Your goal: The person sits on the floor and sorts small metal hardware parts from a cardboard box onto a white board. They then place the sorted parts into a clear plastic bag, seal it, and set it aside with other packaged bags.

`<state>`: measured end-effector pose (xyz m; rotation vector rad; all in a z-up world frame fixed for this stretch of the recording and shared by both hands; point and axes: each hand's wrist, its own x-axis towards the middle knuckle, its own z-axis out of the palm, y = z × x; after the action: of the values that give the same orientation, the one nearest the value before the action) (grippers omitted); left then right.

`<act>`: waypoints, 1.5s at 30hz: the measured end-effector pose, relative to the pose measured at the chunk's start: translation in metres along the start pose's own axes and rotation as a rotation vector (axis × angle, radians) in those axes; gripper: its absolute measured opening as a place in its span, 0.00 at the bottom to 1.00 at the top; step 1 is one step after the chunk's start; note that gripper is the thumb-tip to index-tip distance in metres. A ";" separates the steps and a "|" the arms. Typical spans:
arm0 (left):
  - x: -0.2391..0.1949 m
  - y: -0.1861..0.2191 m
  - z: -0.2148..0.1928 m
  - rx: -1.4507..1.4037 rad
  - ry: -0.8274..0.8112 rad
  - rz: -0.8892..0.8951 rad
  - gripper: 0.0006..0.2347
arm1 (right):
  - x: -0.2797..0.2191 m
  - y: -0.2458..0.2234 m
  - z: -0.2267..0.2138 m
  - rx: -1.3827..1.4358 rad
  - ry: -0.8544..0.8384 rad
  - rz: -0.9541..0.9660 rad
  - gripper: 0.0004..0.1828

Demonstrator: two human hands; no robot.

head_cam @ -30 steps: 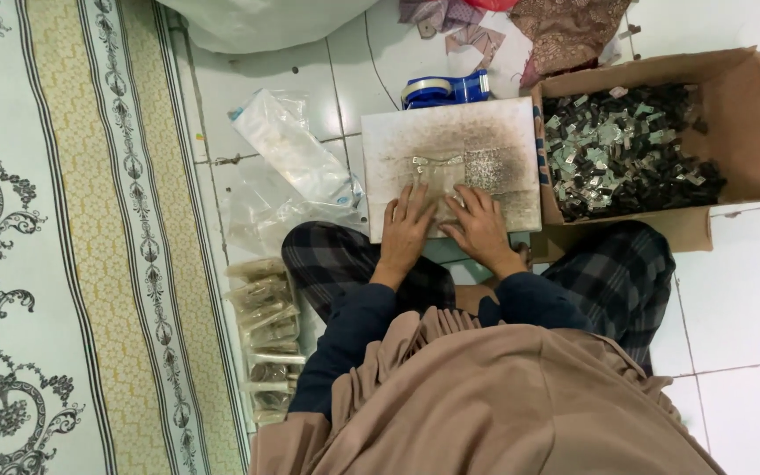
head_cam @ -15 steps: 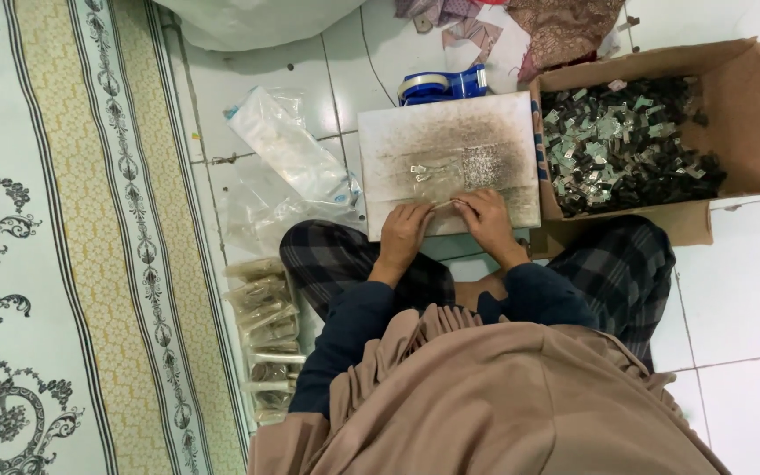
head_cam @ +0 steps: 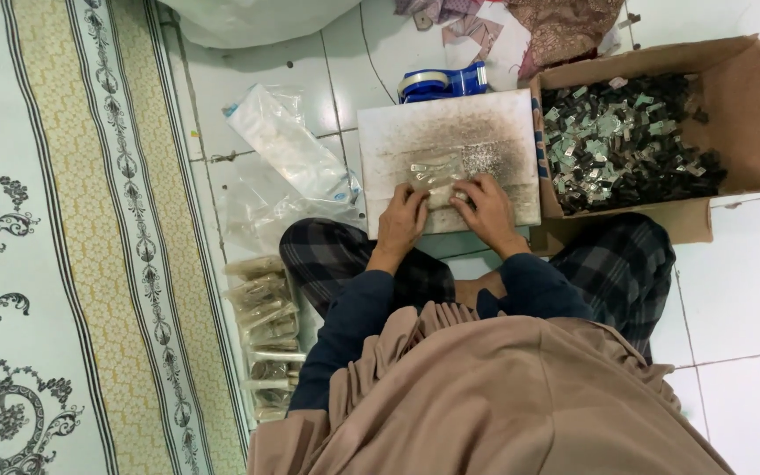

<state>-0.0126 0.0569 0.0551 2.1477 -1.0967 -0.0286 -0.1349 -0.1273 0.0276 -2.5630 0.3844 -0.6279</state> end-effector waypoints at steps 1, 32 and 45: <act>0.000 0.001 -0.002 -0.001 -0.001 0.001 0.04 | 0.000 -0.001 -0.003 -0.001 0.001 0.001 0.15; 0.015 -0.009 -0.006 -0.065 -0.151 -0.002 0.12 | 0.022 -0.015 -0.027 0.046 -0.240 0.223 0.17; 0.032 -0.011 0.002 0.275 0.042 0.142 0.04 | 0.050 0.012 -0.005 0.185 -0.189 0.484 0.17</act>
<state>0.0149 0.0377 0.0558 2.2909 -1.2873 0.2451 -0.0970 -0.1581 0.0435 -2.2099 0.8043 -0.2292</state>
